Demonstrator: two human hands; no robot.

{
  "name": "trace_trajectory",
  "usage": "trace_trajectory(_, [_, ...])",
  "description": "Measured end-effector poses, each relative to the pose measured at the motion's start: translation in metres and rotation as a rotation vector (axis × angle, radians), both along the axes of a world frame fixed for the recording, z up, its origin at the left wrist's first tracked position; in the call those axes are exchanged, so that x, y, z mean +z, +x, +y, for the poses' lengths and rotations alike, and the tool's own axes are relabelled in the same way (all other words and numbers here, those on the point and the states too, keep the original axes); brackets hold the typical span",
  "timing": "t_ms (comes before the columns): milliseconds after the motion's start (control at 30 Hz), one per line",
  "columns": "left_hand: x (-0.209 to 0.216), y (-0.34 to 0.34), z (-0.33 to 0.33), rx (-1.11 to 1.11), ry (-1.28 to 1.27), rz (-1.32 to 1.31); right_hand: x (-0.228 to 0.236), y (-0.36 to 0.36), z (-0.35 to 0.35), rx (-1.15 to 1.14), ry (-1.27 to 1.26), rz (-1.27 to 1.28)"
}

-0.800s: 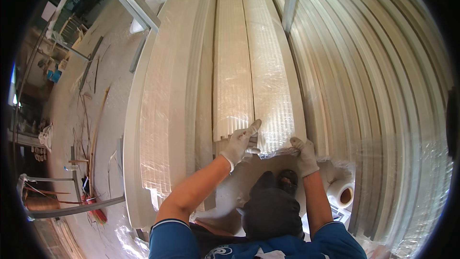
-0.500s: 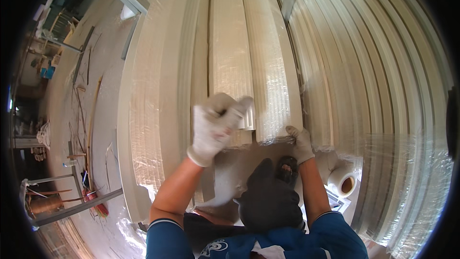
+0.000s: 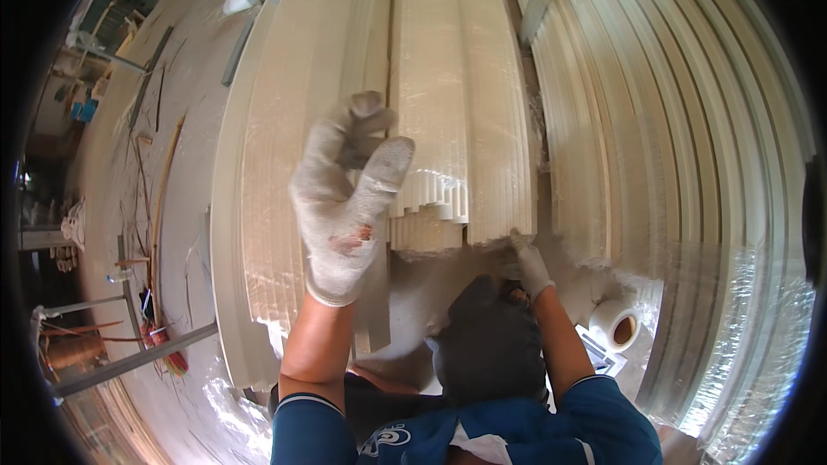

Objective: The person repeatedly picks up long, white plastic profiles from a pile and stacks them onto a metal rack. The person handles the profiles one at a time, aligning them with the existing stack.

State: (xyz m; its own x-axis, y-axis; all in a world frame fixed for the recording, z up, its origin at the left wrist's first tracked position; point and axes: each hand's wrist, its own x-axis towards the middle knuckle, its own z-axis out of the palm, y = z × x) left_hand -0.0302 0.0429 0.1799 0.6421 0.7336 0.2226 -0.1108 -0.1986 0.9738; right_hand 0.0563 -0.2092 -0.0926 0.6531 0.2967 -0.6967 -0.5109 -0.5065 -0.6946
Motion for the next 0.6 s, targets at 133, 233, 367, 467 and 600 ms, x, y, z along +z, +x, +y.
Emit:
trace_trajectory(133, [0.014, -0.054, 0.028, 0.198, 0.592, 0.349, 0.046, -0.004, 0.017, 0.403, -0.173, -0.594])
trace_trajectory(233, [0.01, -0.088, 0.037, 0.233, 0.783, 0.729, 0.068, 0.007, 0.053, 0.25, 0.137, -0.373])
trace_trajectory(367, [-0.002, -0.129, 0.051, 0.237, 1.049, 0.796, 0.102, 0.002, 0.105, 0.319, 0.43, -0.309])
trace_trajectory(467, [-0.012, -0.164, 0.076, 0.358, 0.998, 0.753, 0.133, -0.011, 0.135, 0.584, 0.535, -0.357])
trace_trajectory(600, [-0.037, -0.197, 0.089, 0.102, 0.182, 0.519, 0.159, -0.05, 0.181, 0.81, 0.582, 0.051])
